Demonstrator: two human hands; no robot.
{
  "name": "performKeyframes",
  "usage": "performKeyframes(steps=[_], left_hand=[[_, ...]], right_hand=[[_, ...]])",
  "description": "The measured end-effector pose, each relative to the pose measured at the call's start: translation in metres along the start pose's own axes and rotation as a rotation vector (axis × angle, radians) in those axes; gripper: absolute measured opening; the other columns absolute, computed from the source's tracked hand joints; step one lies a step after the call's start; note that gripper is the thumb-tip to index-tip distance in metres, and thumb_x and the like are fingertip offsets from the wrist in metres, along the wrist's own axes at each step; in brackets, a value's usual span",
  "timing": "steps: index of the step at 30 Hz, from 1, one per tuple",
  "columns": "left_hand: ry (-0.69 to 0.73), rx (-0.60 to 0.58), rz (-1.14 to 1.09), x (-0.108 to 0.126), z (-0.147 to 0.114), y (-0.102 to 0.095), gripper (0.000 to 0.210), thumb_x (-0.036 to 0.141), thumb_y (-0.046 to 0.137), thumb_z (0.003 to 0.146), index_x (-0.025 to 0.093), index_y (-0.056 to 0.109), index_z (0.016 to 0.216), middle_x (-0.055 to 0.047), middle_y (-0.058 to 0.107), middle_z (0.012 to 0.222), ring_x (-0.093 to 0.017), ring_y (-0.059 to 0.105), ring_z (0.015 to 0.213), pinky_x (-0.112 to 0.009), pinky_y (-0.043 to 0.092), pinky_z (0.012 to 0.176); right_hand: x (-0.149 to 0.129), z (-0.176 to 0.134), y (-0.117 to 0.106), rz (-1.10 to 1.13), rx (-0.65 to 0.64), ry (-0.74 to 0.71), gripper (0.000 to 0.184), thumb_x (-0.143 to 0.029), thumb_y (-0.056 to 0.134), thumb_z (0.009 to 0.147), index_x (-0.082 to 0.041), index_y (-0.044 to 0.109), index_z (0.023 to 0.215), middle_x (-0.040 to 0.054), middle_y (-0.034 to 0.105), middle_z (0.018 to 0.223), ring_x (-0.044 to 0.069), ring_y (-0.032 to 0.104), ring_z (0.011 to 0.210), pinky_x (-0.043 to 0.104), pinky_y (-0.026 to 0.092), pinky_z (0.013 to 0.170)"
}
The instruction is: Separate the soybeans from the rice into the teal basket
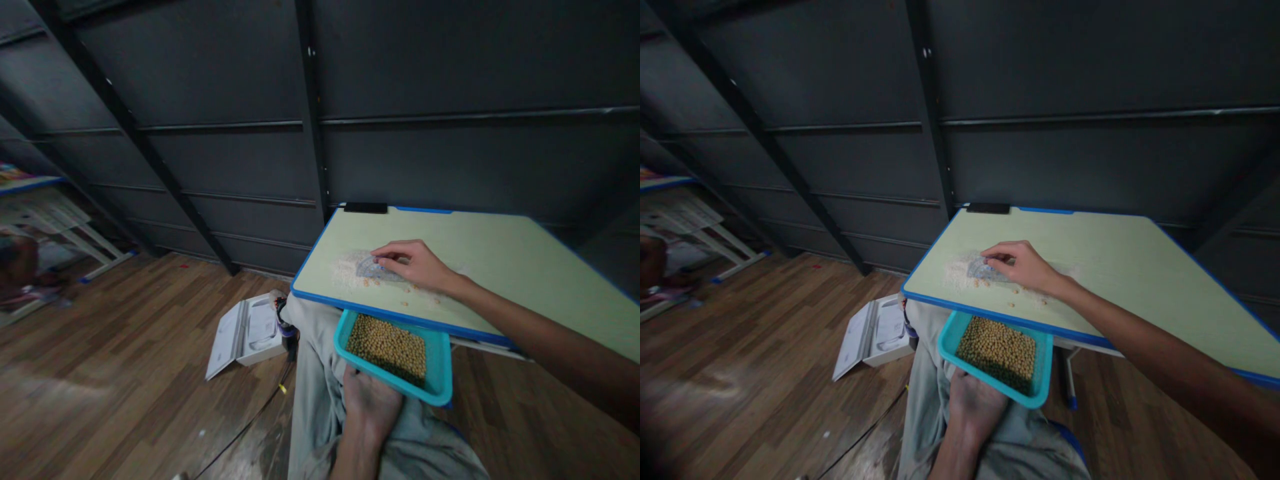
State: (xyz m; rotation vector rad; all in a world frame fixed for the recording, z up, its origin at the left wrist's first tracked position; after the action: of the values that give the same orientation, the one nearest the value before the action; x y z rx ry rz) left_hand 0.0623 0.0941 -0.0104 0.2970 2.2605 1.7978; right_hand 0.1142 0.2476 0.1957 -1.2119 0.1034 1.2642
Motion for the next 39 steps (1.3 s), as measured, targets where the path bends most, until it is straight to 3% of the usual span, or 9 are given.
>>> performKeyframes(steps=[8,39], left_hand=[[-0.007,0.010,-0.021,-0.001,0.001,-0.006,0.049,0.030,0.042,0.095,0.020,0.064,0.138,-0.013,0.062,0.148,-0.029,0.055,0.139,-0.051,0.040,0.119],[0.008,-0.010,0.032,0.001,0.001,-0.004,0.051,0.030,0.042,0.095,0.020,0.063,0.140,-0.014,0.060,0.150,-0.031,0.055,0.139,-0.055,0.038,0.120]], right_hand=[[-0.005,0.001,-0.006,-0.061,0.056,-0.016,0.023,-0.030,0.064,0.094,-0.024,0.081,0.109,0.0069,0.080,0.106,0.021,0.073,0.089,0.038,0.059,0.080],[-0.011,-0.005,0.014,0.057,-0.064,-0.010,0.023,-0.029,0.067,0.093,-0.026,0.081,0.112,0.0063,0.080,0.109,0.022,0.074,0.097,0.038,0.058,0.085]])
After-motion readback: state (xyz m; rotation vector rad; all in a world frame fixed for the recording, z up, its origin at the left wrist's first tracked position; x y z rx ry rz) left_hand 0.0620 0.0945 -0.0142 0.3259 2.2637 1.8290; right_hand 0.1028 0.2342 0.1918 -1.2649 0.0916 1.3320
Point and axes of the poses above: each hand's wrist, its own z-axis towards the middle knuckle, its own y-axis out of the palm, x = y × z, the point moved 10 cm from there along z, towards the middle knuckle
